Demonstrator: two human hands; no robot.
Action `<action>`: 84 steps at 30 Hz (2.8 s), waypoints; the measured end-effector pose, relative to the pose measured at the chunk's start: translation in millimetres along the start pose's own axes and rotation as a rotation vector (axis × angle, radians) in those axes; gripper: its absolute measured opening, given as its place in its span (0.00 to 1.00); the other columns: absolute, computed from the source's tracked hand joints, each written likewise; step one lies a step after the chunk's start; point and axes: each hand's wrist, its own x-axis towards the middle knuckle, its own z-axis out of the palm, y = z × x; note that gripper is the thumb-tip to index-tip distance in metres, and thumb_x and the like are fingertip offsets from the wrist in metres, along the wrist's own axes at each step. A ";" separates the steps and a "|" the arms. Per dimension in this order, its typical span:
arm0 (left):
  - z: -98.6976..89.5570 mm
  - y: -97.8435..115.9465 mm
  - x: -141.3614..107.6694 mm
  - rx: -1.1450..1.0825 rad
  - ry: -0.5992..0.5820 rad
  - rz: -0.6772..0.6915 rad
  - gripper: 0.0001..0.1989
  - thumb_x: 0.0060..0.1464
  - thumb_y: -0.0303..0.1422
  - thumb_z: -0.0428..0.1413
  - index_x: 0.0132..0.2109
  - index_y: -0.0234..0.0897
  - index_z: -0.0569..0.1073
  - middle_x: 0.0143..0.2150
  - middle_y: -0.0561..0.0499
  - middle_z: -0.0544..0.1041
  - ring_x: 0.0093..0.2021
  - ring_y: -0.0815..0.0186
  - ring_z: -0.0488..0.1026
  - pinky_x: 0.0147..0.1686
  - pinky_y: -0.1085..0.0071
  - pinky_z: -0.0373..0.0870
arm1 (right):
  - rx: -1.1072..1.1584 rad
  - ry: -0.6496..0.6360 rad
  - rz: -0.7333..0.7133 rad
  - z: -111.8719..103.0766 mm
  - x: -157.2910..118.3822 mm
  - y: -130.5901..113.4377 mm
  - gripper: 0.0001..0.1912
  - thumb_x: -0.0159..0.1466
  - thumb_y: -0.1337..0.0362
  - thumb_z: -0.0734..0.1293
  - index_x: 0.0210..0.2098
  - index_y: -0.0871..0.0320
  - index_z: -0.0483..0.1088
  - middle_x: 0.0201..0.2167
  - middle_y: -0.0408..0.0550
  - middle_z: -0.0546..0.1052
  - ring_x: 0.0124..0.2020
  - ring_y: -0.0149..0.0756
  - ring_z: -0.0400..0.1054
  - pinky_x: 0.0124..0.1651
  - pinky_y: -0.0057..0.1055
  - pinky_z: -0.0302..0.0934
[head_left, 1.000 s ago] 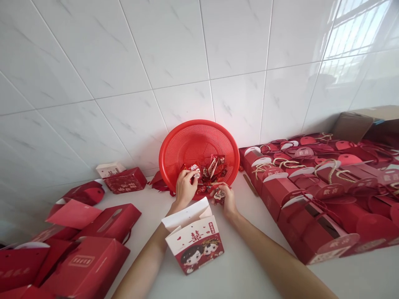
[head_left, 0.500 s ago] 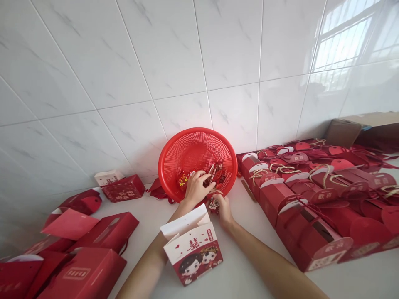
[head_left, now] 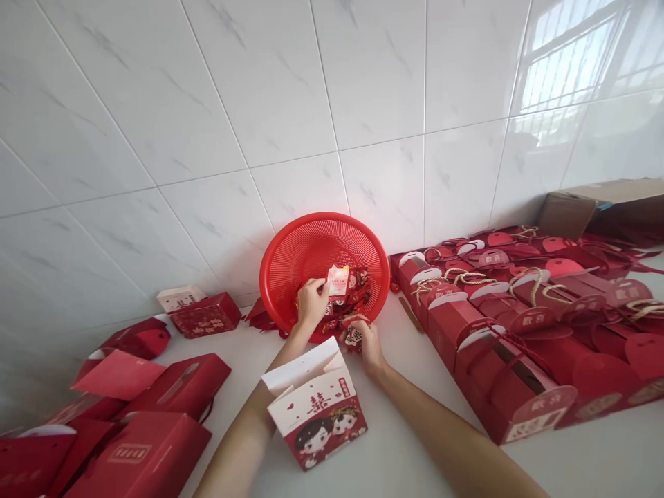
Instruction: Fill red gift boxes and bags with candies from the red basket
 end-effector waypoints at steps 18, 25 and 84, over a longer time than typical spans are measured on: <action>4.8 39.5 10.5 0.048 -0.434 0.384 0.14 0.58 0.30 0.58 0.50 0.40 0.80 0.51 0.46 0.82 0.54 0.56 0.76 0.57 0.60 0.71 | -0.009 0.012 0.012 0.2 -0.2 0.5 0.12 0.47 0.54 0.64 0.27 0.56 0.68 0.14 0.43 0.73 0.12 0.30 0.58 0.16 0.27 0.54; 18.0 43.6 13.4 0.126 -0.528 0.219 0.16 0.56 0.30 0.60 0.51 0.39 0.80 0.52 0.41 0.82 0.51 0.50 0.79 0.51 0.59 0.74 | -0.001 0.010 0.025 0.0 1.3 1.3 0.12 0.46 0.56 0.64 0.27 0.56 0.69 0.12 0.42 0.71 0.13 0.30 0.58 0.15 0.26 0.54; -25.0 -5.9 -0.3 -0.338 -0.037 -0.016 0.21 0.62 0.32 0.53 0.61 0.38 0.73 0.62 0.43 0.77 0.59 0.57 0.76 0.61 0.59 0.71 | 0.027 -0.026 0.066 -6.6 8.9 -10.1 0.23 0.44 0.52 0.79 0.30 0.56 0.68 0.19 0.42 0.77 0.15 0.30 0.66 0.17 0.24 0.51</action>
